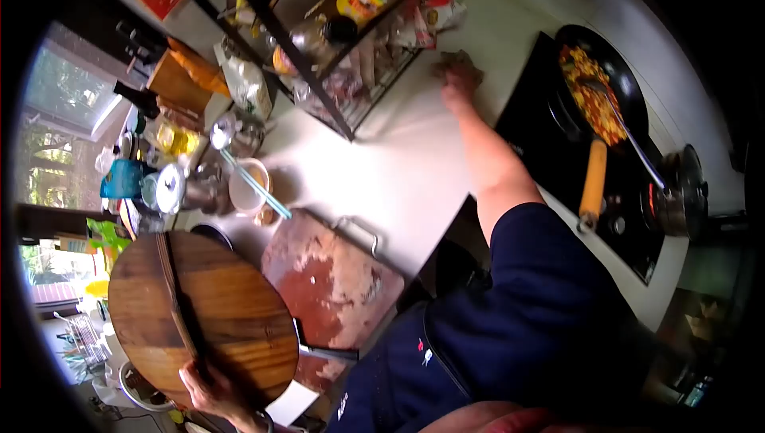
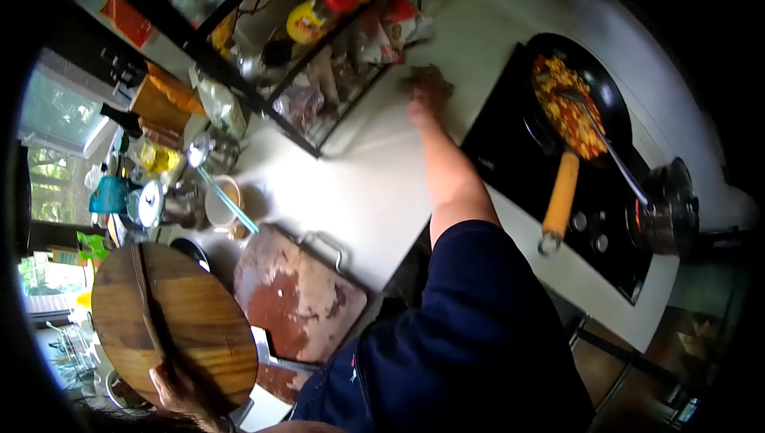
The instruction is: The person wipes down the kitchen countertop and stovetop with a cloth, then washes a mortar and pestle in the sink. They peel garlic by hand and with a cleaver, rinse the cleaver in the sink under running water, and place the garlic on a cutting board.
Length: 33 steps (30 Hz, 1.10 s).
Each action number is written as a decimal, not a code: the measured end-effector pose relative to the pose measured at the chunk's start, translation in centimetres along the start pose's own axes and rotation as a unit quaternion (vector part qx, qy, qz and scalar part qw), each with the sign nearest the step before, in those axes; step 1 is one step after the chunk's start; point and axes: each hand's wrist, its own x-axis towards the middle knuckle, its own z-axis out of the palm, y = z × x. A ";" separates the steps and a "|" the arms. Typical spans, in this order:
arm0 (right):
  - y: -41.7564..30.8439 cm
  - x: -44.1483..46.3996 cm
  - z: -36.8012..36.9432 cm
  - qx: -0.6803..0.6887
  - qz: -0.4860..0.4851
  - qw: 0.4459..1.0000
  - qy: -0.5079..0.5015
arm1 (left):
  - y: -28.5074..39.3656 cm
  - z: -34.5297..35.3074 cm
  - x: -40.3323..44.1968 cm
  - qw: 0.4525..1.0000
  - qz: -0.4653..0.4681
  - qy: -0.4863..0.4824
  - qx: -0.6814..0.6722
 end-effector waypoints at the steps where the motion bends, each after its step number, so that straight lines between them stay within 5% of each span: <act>1: -1.9 -2.1 -0.1 -0.083 0.055 0.993 -0.064 | -0.3 -0.7 -0.1 1.000 0.010 -0.010 -0.013; 5: -10.3 -11.7 -9.9 0.074 -0.027 0.992 -0.098 | -0.6 -1.7 -1.1 0.997 0.055 0.008 -0.051; 11: -7.0 -19.6 -19.8 0.000 -0.069 0.988 -0.142 | 0.9 -2.8 -2.0 0.987 0.095 0.026 -0.126; 17: 1.6 -30.9 -30.8 -0.066 0.023 0.989 -0.132 | 5.2 -3.2 -2.3 0.970 0.107 0.010 -0.219; 21: 6.9 -39.1 -39.4 -0.143 0.146 0.974 -0.104 | 11.4 -4.4 -2.0 0.944 0.150 0.008 -0.295; 23: 12.2 -45.0 -41.0 -0.041 0.268 0.962 -0.040 | 15.2 -4.7 -1.7 0.923 0.164 0.002 -0.347; 24: 15.0 -47.2 -42.1 0.249 0.374 0.887 0.109 | 17.4 -5.0 -1.3 0.914 0.182 0.006 -0.363; 25: 16.9 -48.5 -43.0 0.512 0.432 0.702 0.242 | 19.8 -5.2 -0.6 0.905 0.200 0.010 -0.377; 27: 11.0 -45.0 -51.2 0.383 0.616 0.651 0.224 | 25.4 -6.0 1.7 0.877 0.248 0.013 -0.410; 28: 16.0 -49.9 -50.9 0.548 0.588 0.523 0.281 | 28.5 -6.5 3.1 0.867 0.271 0.004 -0.418; 31: 15.6 -51.8 -55.5 0.624 0.566 0.445 0.304 | 38.6 -5.7 7.6 0.867 0.312 -0.041 -0.386; 33: 15.1 -53.2 -57.6 0.639 0.545 0.454 0.296 | 46.2 -5.1 9.9 0.849 0.362 -0.003 -0.384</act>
